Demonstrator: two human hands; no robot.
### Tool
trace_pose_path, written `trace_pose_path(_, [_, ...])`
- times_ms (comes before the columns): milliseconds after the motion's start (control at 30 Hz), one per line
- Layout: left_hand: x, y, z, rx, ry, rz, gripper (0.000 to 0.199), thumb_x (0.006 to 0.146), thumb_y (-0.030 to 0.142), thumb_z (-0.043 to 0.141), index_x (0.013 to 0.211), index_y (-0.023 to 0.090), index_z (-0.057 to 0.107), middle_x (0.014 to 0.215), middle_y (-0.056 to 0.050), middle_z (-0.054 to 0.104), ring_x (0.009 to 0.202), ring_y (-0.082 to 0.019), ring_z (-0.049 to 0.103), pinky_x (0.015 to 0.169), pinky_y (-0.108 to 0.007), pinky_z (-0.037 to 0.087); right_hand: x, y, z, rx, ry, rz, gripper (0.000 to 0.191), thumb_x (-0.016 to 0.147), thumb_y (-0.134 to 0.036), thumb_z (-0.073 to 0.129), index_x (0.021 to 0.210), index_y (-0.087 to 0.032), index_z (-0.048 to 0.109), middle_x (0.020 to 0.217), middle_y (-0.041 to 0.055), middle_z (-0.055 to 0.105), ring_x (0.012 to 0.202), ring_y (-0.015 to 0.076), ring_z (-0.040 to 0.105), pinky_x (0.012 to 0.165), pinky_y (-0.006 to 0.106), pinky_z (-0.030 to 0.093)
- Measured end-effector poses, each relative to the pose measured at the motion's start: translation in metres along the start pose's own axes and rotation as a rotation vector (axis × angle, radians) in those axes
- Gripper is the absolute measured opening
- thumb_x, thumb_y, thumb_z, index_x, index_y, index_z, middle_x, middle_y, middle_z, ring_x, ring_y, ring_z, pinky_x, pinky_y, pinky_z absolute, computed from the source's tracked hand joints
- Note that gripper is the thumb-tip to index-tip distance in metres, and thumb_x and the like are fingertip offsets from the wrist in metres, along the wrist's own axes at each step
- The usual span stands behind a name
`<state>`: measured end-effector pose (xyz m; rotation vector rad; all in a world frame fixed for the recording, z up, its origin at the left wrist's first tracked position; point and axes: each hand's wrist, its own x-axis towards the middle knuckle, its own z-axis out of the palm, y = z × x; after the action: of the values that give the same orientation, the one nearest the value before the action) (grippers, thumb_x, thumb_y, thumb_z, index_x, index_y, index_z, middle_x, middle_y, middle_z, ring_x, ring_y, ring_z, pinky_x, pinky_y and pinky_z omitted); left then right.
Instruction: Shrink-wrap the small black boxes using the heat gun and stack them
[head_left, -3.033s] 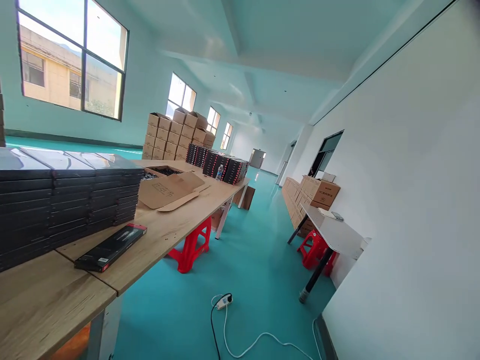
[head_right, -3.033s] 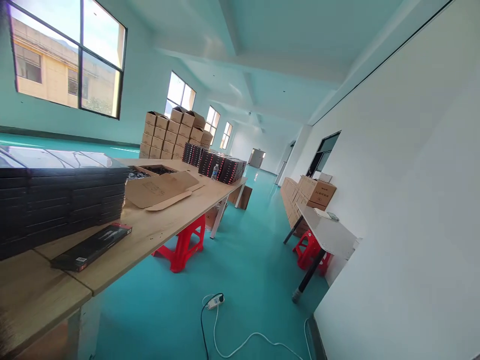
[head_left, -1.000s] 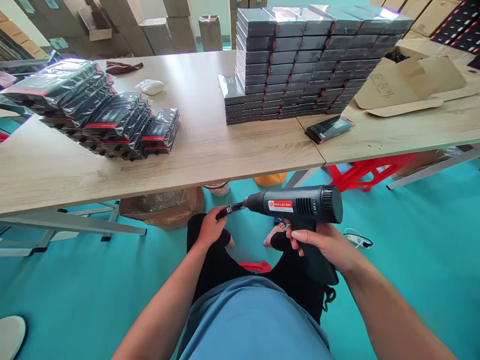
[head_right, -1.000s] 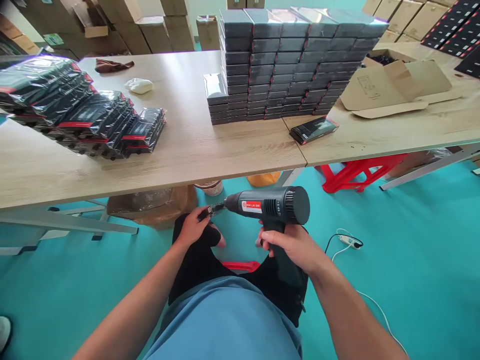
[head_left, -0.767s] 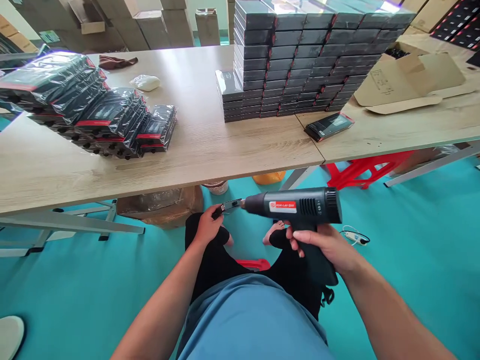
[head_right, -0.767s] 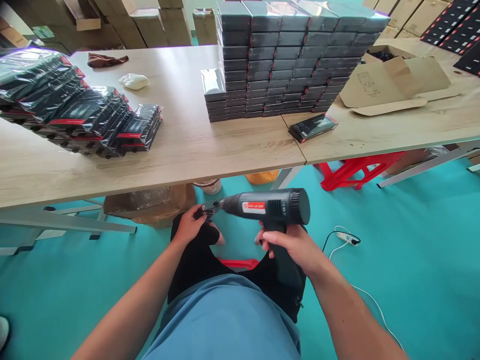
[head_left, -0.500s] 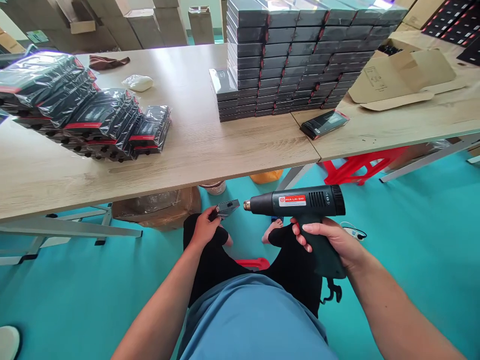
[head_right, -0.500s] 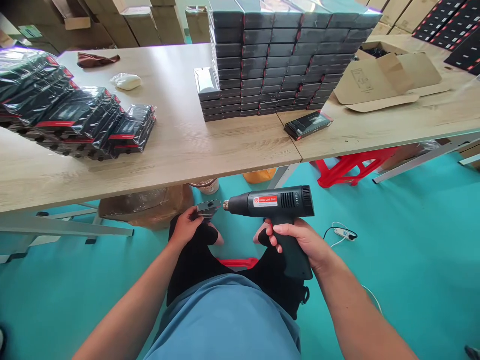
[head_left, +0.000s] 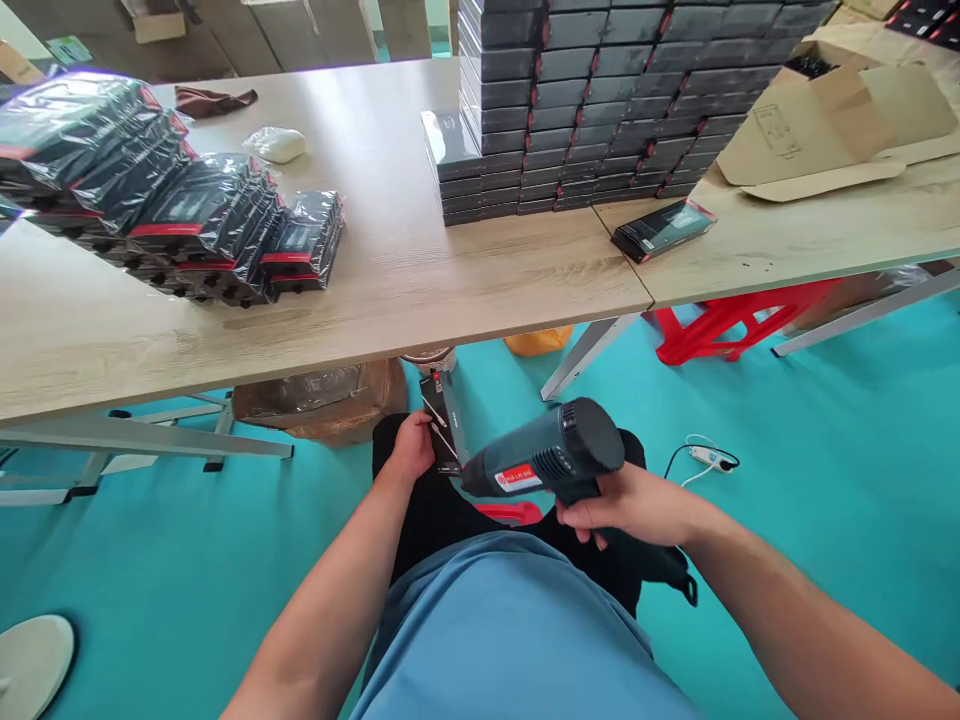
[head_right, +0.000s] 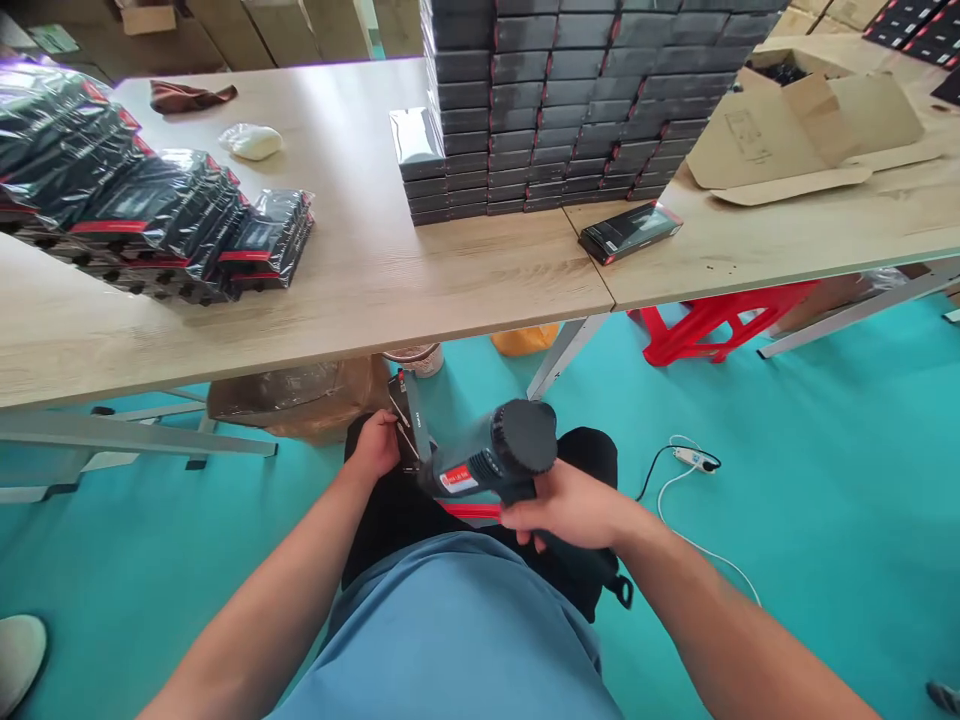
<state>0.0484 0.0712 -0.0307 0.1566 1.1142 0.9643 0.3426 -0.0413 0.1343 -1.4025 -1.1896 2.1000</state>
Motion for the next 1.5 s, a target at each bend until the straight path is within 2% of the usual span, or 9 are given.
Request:
trace_pose_path(100, [-0.001,-0.001,-0.004,0.04,-0.047,0.02,0.025,0.06,0.019,0.055,0.083,0.018,0.063,0.064,-0.002,0.063,0.055,-0.021,0.062,0.063,-0.035,0.056,0.003,0.007,-0.002,0.085,0.098,-0.006,0.023,0.074,-0.031,0.08,0.088,-0.015,0.072,0.072,0.0035,0.067,0.064,0.0176,0.063,0.053,0.028,0.053])
trace_pose_path(233, [-0.004,-0.003,-0.005,0.122,-0.108,0.048,0.024,0.063,0.021,0.057,0.086,0.019,0.063,0.065,-0.001,0.062,0.057,-0.02,0.062,0.06,-0.032,0.053,0.019,0.0,-0.012,0.421,0.304,-0.05,0.024,0.074,-0.028,0.08,0.092,-0.015,0.074,0.082,0.0054,0.071,0.066,0.0143,0.063,0.054,0.022,0.054])
trace_pose_path(367, [-0.005,-0.006,-0.004,0.182,-0.123,0.076,0.023,0.065,0.019,0.058,0.087,0.019,0.065,0.067,0.0,0.064,0.06,-0.018,0.061,0.06,-0.029,0.051,0.025,-0.017,-0.018,0.634,0.328,-0.052,0.016,0.075,-0.021,0.078,0.089,-0.013,0.075,0.079,0.0053,0.069,0.06,0.0116,0.059,0.053,0.022,0.054])
trace_pose_path(733, [-0.002,-0.007,-0.009,0.27,-0.099,0.126,0.024,0.067,0.025,0.062,0.09,0.019,0.065,0.068,0.0,0.064,0.06,-0.019,0.062,0.06,-0.029,0.049,0.028,-0.033,-0.03,0.49,0.257,-0.067,0.018,0.08,-0.023,0.075,0.095,-0.016,0.075,0.076,0.0067,0.069,0.06,0.0162,0.06,0.051,0.028,0.053])
trace_pose_path(800, [-0.003,-0.007,-0.01,0.28,-0.107,0.082,0.021,0.073,0.032,0.066,0.089,0.019,0.064,0.067,-0.001,0.065,0.06,-0.021,0.064,0.059,-0.031,0.05,0.024,-0.032,-0.025,0.348,0.234,-0.084,0.017,0.08,-0.026,0.076,0.093,-0.015,0.074,0.073,0.0061,0.07,0.062,0.0167,0.061,0.053,0.027,0.053])
trace_pose_path(967, [-0.003,-0.007,-0.012,0.274,-0.094,-0.069,0.045,0.082,0.061,0.071,0.09,0.016,0.065,0.074,-0.008,0.069,0.062,-0.024,0.068,0.054,-0.033,0.052,0.002,-0.007,-0.006,0.029,0.012,0.026,0.023,0.073,-0.032,0.082,0.088,-0.016,0.072,0.071,0.0032,0.069,0.063,0.0185,0.063,0.053,0.03,0.052])
trace_pose_path(1200, [0.005,-0.01,-0.01,0.208,0.002,-0.113,0.042,0.081,0.055,0.077,0.093,0.017,0.064,0.081,-0.009,0.068,0.066,-0.022,0.068,0.05,-0.029,0.05,-0.018,0.031,0.008,0.15,0.122,0.014,0.032,0.08,-0.043,0.079,0.096,-0.016,0.074,0.084,0.0075,0.072,0.069,0.0184,0.064,0.061,0.031,0.054])
trace_pose_path(1333, [0.004,-0.011,0.0,0.269,0.03,0.022,0.04,0.075,0.049,0.085,0.093,0.022,0.061,0.074,-0.001,0.063,0.063,-0.02,0.066,0.051,-0.028,0.049,-0.011,0.024,0.015,0.178,0.074,0.007,0.031,0.074,-0.04,0.082,0.093,-0.016,0.074,0.081,0.006,0.071,0.066,0.0186,0.063,0.057,0.032,0.053])
trace_pose_path(1500, [0.0,-0.014,0.007,0.412,0.017,0.131,0.041,0.073,0.047,0.087,0.095,0.022,0.063,0.069,0.001,0.059,0.058,-0.019,0.06,0.055,-0.03,0.049,0.02,-0.001,0.017,0.081,0.293,-0.164,0.019,0.083,-0.036,0.073,0.087,-0.017,0.073,0.077,0.006,0.072,0.072,0.0203,0.063,0.062,0.032,0.054])
